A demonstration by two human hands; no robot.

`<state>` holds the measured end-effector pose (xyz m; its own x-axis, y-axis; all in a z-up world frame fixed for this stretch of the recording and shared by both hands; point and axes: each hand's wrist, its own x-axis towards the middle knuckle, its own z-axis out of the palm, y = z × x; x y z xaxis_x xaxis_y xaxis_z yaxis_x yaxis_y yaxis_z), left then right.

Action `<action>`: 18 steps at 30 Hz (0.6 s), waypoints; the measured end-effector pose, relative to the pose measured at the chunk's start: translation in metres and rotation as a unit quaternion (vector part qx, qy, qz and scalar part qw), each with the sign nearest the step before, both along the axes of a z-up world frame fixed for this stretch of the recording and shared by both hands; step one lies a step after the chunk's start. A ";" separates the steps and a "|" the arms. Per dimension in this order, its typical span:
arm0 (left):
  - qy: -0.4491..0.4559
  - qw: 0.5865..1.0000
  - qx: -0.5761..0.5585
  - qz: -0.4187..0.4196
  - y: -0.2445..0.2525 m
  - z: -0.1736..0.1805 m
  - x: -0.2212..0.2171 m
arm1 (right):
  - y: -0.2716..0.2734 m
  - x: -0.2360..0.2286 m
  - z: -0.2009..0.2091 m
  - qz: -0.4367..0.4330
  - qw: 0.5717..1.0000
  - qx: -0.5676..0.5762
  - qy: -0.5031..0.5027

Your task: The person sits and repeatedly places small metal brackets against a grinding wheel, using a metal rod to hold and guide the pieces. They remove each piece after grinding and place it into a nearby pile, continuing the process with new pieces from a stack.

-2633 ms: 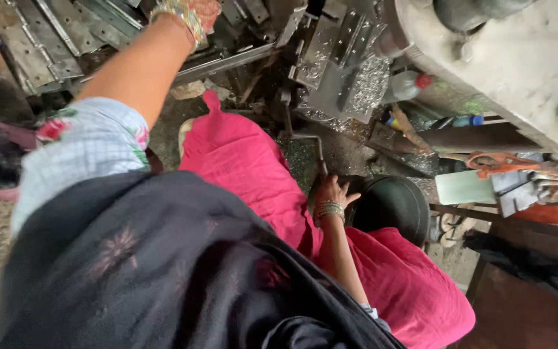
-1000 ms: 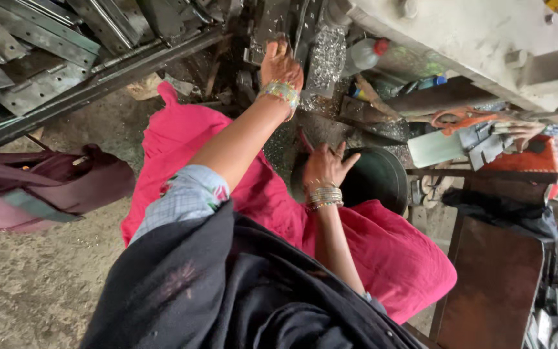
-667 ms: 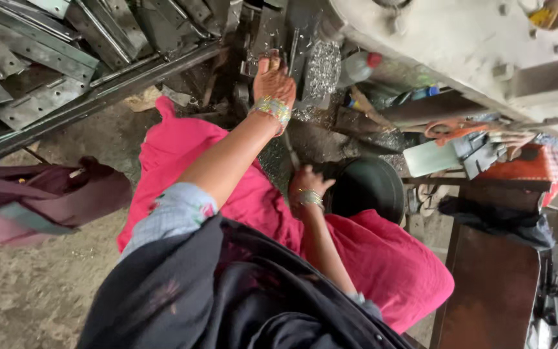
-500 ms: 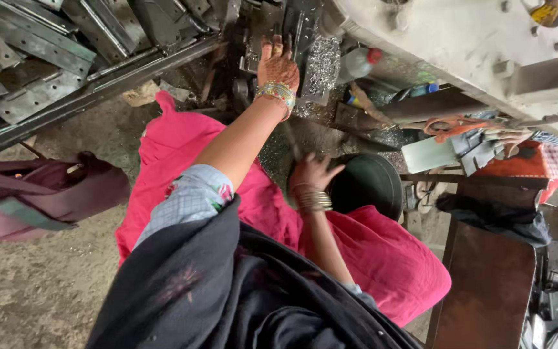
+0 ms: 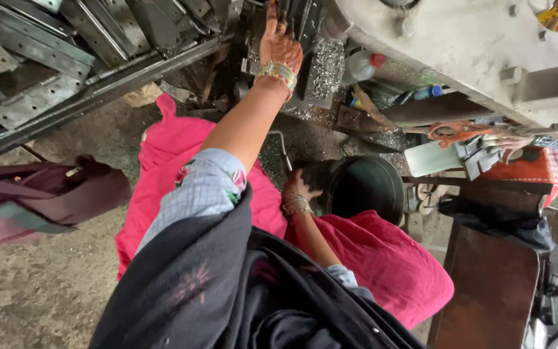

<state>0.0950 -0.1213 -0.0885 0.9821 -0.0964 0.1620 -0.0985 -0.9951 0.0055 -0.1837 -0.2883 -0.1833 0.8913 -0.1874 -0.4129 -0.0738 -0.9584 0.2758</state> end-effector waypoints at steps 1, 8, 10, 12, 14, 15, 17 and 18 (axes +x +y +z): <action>-0.062 0.998 0.019 0.013 0.006 0.003 0.002 | 0.004 0.011 -0.015 -0.004 0.999 0.048 0.007; 0.046 0.997 0.036 -0.043 0.034 0.051 -0.042 | -0.014 0.017 0.027 -0.050 0.997 0.056 -0.010; 0.029 0.990 0.077 -0.116 0.033 0.058 -0.085 | -0.019 0.016 0.064 -0.034 0.995 0.064 -0.069; -0.034 0.975 0.122 -0.184 0.041 0.060 -0.125 | -0.013 0.024 0.089 0.024 0.988 0.029 -0.151; -0.132 0.948 0.166 -0.237 0.058 0.060 -0.152 | -0.006 0.026 0.103 0.049 0.980 0.030 -0.190; -0.096 0.944 0.162 -0.272 0.065 0.062 -0.158 | -0.002 0.025 0.106 0.042 0.980 0.045 -0.191; -0.023 0.928 0.149 -0.341 0.063 0.068 -0.151 | -0.001 0.019 0.108 0.027 0.981 0.067 -0.180; -0.056 0.940 0.087 -0.324 0.054 0.072 -0.143 | -0.002 0.015 0.108 0.019 0.983 0.074 -0.169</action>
<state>-0.0477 -0.0677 -0.0169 0.6856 -0.7033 0.1878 -0.6750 -0.7108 -0.1978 -0.1683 -0.2899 -0.0753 0.9874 -0.1112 -0.1127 -0.1003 -0.9901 0.0982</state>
